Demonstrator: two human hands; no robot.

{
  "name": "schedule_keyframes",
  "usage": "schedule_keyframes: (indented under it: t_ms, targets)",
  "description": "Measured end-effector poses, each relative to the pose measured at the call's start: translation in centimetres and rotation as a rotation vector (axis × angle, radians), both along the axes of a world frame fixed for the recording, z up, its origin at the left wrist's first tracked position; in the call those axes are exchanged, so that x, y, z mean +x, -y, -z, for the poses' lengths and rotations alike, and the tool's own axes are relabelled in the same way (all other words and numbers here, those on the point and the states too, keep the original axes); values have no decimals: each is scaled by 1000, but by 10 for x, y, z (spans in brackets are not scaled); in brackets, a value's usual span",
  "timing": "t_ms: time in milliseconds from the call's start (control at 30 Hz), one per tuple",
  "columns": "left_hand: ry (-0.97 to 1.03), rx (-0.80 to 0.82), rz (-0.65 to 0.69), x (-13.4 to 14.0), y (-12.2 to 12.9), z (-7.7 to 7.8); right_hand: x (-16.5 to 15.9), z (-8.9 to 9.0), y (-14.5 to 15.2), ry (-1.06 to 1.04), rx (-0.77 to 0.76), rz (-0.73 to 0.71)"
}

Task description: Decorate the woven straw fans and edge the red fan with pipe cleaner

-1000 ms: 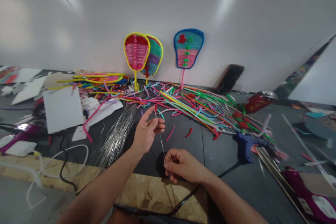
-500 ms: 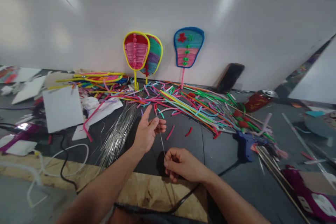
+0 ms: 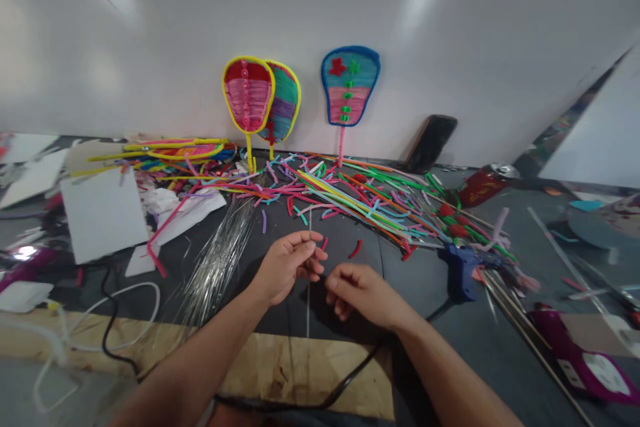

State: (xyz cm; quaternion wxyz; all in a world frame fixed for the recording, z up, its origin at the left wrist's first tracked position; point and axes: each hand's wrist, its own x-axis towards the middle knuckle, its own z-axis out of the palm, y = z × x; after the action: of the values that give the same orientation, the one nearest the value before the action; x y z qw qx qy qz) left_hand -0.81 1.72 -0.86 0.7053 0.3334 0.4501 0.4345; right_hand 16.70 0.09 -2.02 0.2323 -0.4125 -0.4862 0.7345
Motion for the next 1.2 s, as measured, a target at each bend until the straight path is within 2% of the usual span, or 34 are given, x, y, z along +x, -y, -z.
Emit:
schedule_keyframes:
  t_ms: [133,233,367,600,800,1033,1200]
  targets:
    - [-34,-79,230,7,7,2,14,-4,-14,-68,159,413]
    - [-67,-100,361,12,13,4,17,-3,-18,-67,220,512]
    - [-93,-103,438,16,16,7,16,0,-19,-29,266,502]
    - [-135,-106,485,18,15,8,16,2,-19,-94,219,465]
    - [-155,-95,449,19,16,9,17,4,-19,-187,173,509]
    - [-149,-70,435,19,17,10,16,3,-19,-182,97,422]
    - [-112,-75,408,19,16,12,15,1,-19,-191,75,433]
